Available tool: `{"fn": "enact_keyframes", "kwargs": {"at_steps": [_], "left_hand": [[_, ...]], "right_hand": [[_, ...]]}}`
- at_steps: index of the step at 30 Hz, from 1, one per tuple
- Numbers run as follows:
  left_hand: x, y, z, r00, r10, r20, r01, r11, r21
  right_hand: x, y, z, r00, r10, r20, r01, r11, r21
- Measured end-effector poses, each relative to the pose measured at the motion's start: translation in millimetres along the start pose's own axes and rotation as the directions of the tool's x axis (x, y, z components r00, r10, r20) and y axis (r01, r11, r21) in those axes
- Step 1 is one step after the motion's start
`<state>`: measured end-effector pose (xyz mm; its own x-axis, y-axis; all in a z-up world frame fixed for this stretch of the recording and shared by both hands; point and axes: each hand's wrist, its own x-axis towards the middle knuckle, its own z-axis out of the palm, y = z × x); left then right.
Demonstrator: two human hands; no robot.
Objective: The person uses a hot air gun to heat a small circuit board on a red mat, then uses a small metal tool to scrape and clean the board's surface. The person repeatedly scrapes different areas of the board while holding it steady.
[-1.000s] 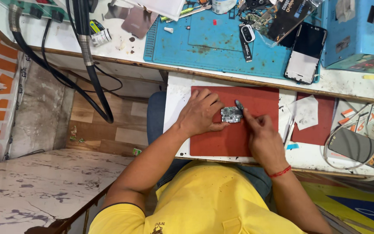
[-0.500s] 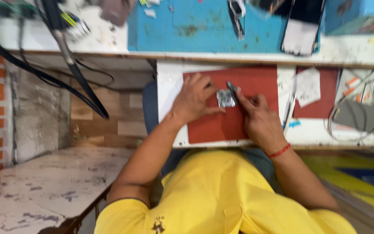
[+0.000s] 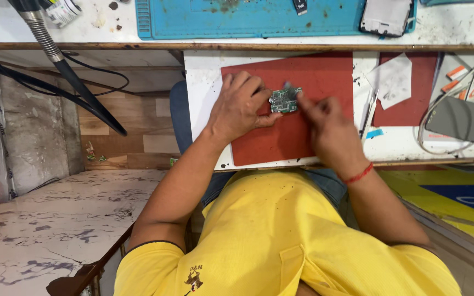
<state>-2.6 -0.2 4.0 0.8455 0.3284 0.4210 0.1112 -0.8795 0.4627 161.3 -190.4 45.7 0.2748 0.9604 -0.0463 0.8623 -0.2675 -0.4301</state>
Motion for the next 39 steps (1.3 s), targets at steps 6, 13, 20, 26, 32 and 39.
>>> {"fn": "enact_keyframes", "kwargs": {"at_steps": [6, 13, 20, 26, 32, 39], "left_hand": [[4.6, 7.2, -2.1, 1.0, -0.012, -0.002, 0.012, 0.999, 0.038], [7.5, 6.2, -7.5, 0.996, -0.059, 0.063, 0.06, 0.998, -0.017], [10.7, 8.9, -8.4, 0.998, -0.038, 0.043, 0.037, 0.999, 0.021], [7.8, 10.0, -8.9, 0.998, -0.053, 0.045, 0.053, 0.999, 0.012], [8.1, 7.0, -9.1, 0.999, -0.035, 0.027, 0.035, 0.999, 0.002], [14.5, 4.3, -10.9, 0.999, -0.027, 0.021, 0.027, 1.0, -0.001]], "right_hand": [[0.4, 4.1, -3.8, 0.999, 0.033, -0.026, -0.033, 0.999, -0.022], [-5.9, -2.5, -9.5, 0.992, 0.104, -0.071, -0.101, 0.994, 0.042], [-8.7, 3.1, -8.6, 0.996, 0.05, 0.08, -0.057, 0.995, 0.083], [-7.9, -1.5, -13.2, 0.964, 0.098, 0.248, -0.107, 0.994, 0.024], [-5.0, -13.4, -11.6, 0.961, 0.092, 0.259, -0.103, 0.994, 0.027], [2.4, -3.7, -5.3, 0.967, 0.134, 0.219, -0.148, 0.988, 0.05]]}}
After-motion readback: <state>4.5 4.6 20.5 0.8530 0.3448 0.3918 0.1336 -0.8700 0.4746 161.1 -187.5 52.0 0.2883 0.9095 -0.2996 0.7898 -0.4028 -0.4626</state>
